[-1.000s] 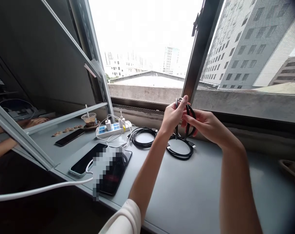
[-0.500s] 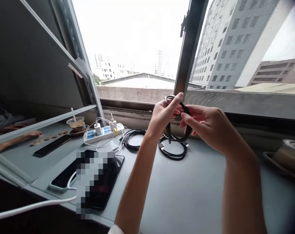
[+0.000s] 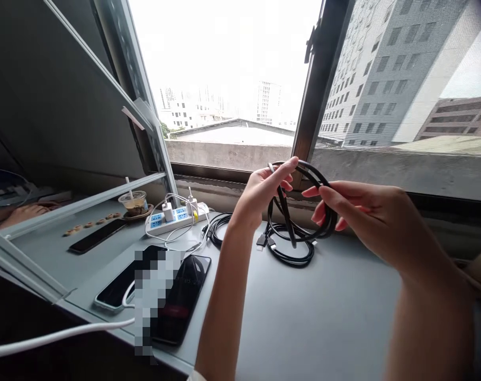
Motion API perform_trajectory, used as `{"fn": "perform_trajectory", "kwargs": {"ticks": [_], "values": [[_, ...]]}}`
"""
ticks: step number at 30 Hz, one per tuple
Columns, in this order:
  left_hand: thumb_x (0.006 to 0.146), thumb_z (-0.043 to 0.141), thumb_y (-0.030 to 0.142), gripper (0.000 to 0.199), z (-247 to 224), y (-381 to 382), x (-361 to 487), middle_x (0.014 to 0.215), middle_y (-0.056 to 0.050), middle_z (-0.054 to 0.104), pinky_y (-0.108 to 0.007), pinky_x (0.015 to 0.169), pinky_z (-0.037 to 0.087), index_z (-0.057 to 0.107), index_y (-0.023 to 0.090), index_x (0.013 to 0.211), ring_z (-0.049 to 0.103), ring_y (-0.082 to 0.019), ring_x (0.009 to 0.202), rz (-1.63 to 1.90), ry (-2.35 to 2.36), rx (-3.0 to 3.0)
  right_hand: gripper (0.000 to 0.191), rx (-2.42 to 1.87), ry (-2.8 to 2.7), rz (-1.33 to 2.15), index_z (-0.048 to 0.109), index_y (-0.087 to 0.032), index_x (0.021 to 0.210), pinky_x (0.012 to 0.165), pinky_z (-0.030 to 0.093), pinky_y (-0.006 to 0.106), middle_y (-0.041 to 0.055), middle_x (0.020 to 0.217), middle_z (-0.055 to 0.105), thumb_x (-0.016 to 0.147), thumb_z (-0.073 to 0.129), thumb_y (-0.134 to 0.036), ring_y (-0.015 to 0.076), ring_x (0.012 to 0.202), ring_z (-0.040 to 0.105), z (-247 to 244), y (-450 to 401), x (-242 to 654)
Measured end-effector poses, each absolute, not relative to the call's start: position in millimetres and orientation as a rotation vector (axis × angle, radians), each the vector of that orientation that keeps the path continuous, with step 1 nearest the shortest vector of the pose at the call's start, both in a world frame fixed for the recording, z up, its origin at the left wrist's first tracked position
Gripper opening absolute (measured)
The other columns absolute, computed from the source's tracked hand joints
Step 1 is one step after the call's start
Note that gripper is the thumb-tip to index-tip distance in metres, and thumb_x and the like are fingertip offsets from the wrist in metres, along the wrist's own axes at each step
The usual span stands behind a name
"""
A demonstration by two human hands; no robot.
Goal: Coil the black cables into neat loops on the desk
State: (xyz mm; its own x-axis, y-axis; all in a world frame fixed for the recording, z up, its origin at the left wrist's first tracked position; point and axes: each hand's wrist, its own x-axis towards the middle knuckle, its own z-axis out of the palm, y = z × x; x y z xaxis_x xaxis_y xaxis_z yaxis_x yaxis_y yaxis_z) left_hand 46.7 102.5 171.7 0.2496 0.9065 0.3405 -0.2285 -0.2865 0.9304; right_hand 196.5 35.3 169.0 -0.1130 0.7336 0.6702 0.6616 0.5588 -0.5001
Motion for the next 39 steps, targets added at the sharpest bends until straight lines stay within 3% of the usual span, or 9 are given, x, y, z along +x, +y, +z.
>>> {"fn": "perform_trajectory", "kwargs": {"ticks": [4,8,12,15,18,23,30,36,39], "values": [[0.08,0.055,0.032,0.019,176.0,102.0,36.0,0.068,0.0,0.056,-0.022,0.058,0.041,0.055,0.015,0.07,0.054,-0.007,0.06,1.327,0.667,1.327,0.034,-1.271,-1.696,-0.053,0.068,-0.021,0.082,0.046,0.044,0.02,-0.0017,0.062,0.066,0.088,0.045,-0.046,0.0104,0.051,0.056,168.2,39.7,206.9],[0.088,0.046,0.037,0.023,175.0,106.4,23.1,0.066,0.0,0.056,-0.019,0.042,0.036,0.052,0.016,0.083,0.055,-0.007,0.048,1.285,0.483,1.249,0.031,-1.251,-1.527,-0.015,0.067,-0.022,0.087,0.045,0.045,0.02,-0.0003,0.066,0.066,0.088,0.044,-0.042,0.0106,0.05,0.058,166.1,47.0,218.6],[0.094,0.034,0.034,0.025,174.9,105.1,13.8,0.048,0.008,0.04,-0.016,0.031,0.018,0.05,0.017,0.086,0.032,-0.002,0.03,1.247,0.337,1.17,0.029,-1.085,-1.31,0.094,0.066,-0.022,0.092,0.031,0.044,0.021,0.0,0.063,0.062,0.086,0.047,-0.043,0.0109,0.039,0.052,168.1,46.9,220.8],[0.094,0.036,0.031,0.022,176.1,99.5,20.4,0.044,0.011,0.028,-0.016,0.03,0.009,0.047,0.019,0.081,0.021,-0.001,0.03,1.392,0.293,1.045,0.025,-0.911,-1.199,0.243,0.062,-0.023,0.092,0.029,0.044,0.022,-0.001,0.062,0.058,0.082,0.054,-0.044,0.0129,0.042,0.054,170.9,45.3,216.2],[0.091,0.042,0.038,0.024,175.4,92.9,34.7,0.044,0.011,0.027,-0.017,0.032,0.01,0.048,0.019,0.078,0.023,0.0,0.031,1.419,0.299,1.143,0.025,-0.802,-1.17,0.506,0.059,-0.024,0.089,0.031,0.044,0.02,-0.0018,0.064,0.054,0.077,0.063,-0.045,0.0131,0.049,0.055,172.2,46.3,210.0],[0.087,0.044,0.047,0.037,170.6,83.3,57.7,0.042,0.009,0.031,-0.018,0.036,0.013,0.047,0.017,0.066,0.025,0.001,0.033,1.296,0.45,1.363,0.03,-0.907,-1.232,0.525,0.062,-0.022,0.09,0.026,0.024,0.015,-0.0034,0.055,0.049,0.075,0.065,-0.048,0.0055,0.032,0.04,172.1,48.0,201.6],[0.075,0.051,0.064,0.048,166.1,80.2,73.0,0.042,0.007,0.033,-0.022,0.038,0.018,0.047,0.018,0.063,0.028,-0.003,0.035,1.385,0.502,1.353,0.038,-1.017,-1.496,0.29,0.065,-0.029,0.104,0.024,0.026,0.016,-0.0039,0.052,0.053,0.069,0.072,-0.042,0.0057,0.029,0.037,168.5,34.2,191.8],[0.075,0.058,0.056,0.04,171.9,79.6,60.3,0.044,0.009,0.028,-0.021,0.039,0.016,0.052,0.017,0.071,0.024,-0.002,0.037,1.291,0.491,1.356,0.036,-1.1,-1.639,0.114,0.067,-0.03,0.105,0.025,0.028,0.016,-0.003,0.054,0.053,0.072,0.067,-0.044,0.0059,0.03,0.038,166.2,29.0,198.4],[0.073,0.063,0.052,0.039,172.9,80.3,55.8,0.045,0.008,0.026,-0.022,0.039,0.014,0.047,0.018,0.063,0.021,-0.001,0.038,1.25,0.457,1.415,0.034,-1.129,-1.672,0.041,0.069,-0.028,0.102,0.027,0.028,0.018,-0.0033,0.051,0.05,0.072,0.067,-0.045,0.0063,0.031,0.037,165.8,26.9,201.2]]}}
